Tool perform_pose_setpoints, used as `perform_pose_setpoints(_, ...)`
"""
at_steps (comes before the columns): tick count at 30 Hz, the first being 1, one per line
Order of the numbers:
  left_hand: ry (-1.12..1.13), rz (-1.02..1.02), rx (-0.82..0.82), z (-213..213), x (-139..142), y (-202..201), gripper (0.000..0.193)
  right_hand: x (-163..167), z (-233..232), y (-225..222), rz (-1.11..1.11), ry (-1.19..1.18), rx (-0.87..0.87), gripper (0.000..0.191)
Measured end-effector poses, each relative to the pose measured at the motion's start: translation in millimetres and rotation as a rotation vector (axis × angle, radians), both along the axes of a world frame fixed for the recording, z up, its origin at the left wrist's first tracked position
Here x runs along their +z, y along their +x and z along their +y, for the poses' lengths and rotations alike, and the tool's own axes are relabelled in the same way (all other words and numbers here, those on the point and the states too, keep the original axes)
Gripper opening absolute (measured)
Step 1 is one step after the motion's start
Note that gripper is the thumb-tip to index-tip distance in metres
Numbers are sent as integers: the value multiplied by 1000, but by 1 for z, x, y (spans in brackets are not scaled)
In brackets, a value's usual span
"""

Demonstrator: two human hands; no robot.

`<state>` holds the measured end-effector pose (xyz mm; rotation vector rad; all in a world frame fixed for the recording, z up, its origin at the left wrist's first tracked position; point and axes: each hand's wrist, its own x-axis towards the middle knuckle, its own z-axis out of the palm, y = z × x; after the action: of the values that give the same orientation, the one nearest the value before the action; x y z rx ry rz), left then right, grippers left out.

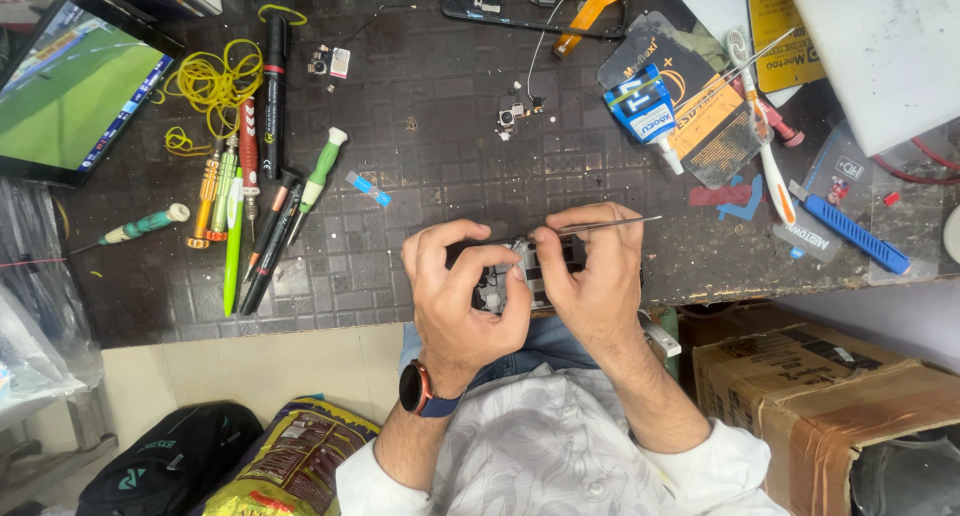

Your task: The person works on a disassembled smartphone chassis on a cluttered workbench. They use tweezers and a small metal tool to manipulate and position small internal components within the phone frame.

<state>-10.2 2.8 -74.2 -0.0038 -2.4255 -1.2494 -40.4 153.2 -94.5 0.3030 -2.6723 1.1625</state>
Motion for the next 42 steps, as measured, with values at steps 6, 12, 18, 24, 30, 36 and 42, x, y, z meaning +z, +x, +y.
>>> perform_pose_setpoints(6,-46,-14,13,3,3,-3,25,4,-1,-1,47,28,22,16)
perform_pose_setpoints(12,-16,52,-8,0,0,2,33,4,-2,-1,64,37,14,17)
perform_pose_setpoints(18,-37,80,1,0,-5,3,33,1,-2,-1,60,55,-22,17)
perform_pose_setpoints(24,-119,7,38,5,-5,0,35,2,0,-3,57,44,-1,18)
perform_pose_setpoints(30,-146,12,41,5,-3,-1,35,4,1,-10,36,2,10,19)
perform_pose_setpoints(36,-163,-30,73,8,-3,-4,35,6,0,-18,-10,-5,9,19)
perform_pose_setpoints(42,-211,-84,97,11,-3,-8,29,12,8,-18,-82,-211,23,14)
